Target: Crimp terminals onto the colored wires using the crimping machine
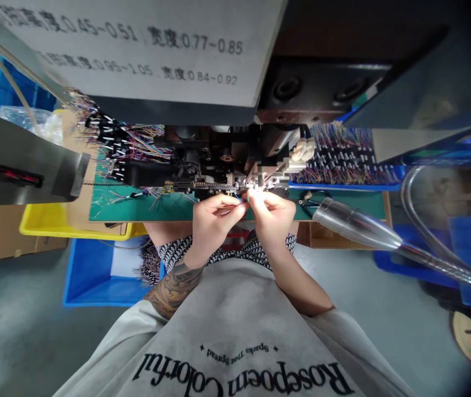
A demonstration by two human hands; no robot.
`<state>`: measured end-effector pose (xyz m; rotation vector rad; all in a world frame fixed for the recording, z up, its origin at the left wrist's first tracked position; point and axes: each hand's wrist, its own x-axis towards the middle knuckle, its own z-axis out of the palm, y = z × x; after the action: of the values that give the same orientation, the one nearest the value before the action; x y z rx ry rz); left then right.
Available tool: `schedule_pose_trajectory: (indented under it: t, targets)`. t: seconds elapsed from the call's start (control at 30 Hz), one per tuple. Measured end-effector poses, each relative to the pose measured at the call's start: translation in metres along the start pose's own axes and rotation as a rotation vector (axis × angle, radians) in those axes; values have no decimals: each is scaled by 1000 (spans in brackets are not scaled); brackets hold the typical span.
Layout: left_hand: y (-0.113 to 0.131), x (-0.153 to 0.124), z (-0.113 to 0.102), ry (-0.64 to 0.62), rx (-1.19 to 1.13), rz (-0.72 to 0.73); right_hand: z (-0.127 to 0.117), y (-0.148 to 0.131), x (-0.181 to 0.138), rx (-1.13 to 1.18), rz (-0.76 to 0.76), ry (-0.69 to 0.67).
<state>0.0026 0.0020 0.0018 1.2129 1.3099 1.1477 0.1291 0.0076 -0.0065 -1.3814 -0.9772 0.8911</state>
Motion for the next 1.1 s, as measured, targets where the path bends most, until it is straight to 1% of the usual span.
schedule_pose_trajectory:
  t: [0.17,0.3,0.37,0.5,0.57,0.83,0.93,1.03,1.1]
  targets:
    - [0,0,0,1,-2,-9,-5,3,0,-34,36,-100]
    - [1,0,-1,6,31,1,-8,1,-2,-21,6,-139]
    - [0,0,-1,1,22,-5,-9,0,-3,-40,-2,-124]
    - [-3,0,0,0,-11,-19,-6,0,-2,-51,-9,-13]
    - [-4,-1,0,7,-18,-16,-4,1,-1,-38,3,19]
    - [-4,0,-1,20,-26,-10,-1,2,0,-6,20,44]
    - [-5,0,0,37,-35,-16,-1,1,-2,-2,20,20]
    - [-7,1,0,24,-36,-14,-2,-1,-5,-43,12,-57]
    - [-7,1,-1,9,-29,-19,-3,-4,-6,-70,-3,-85]
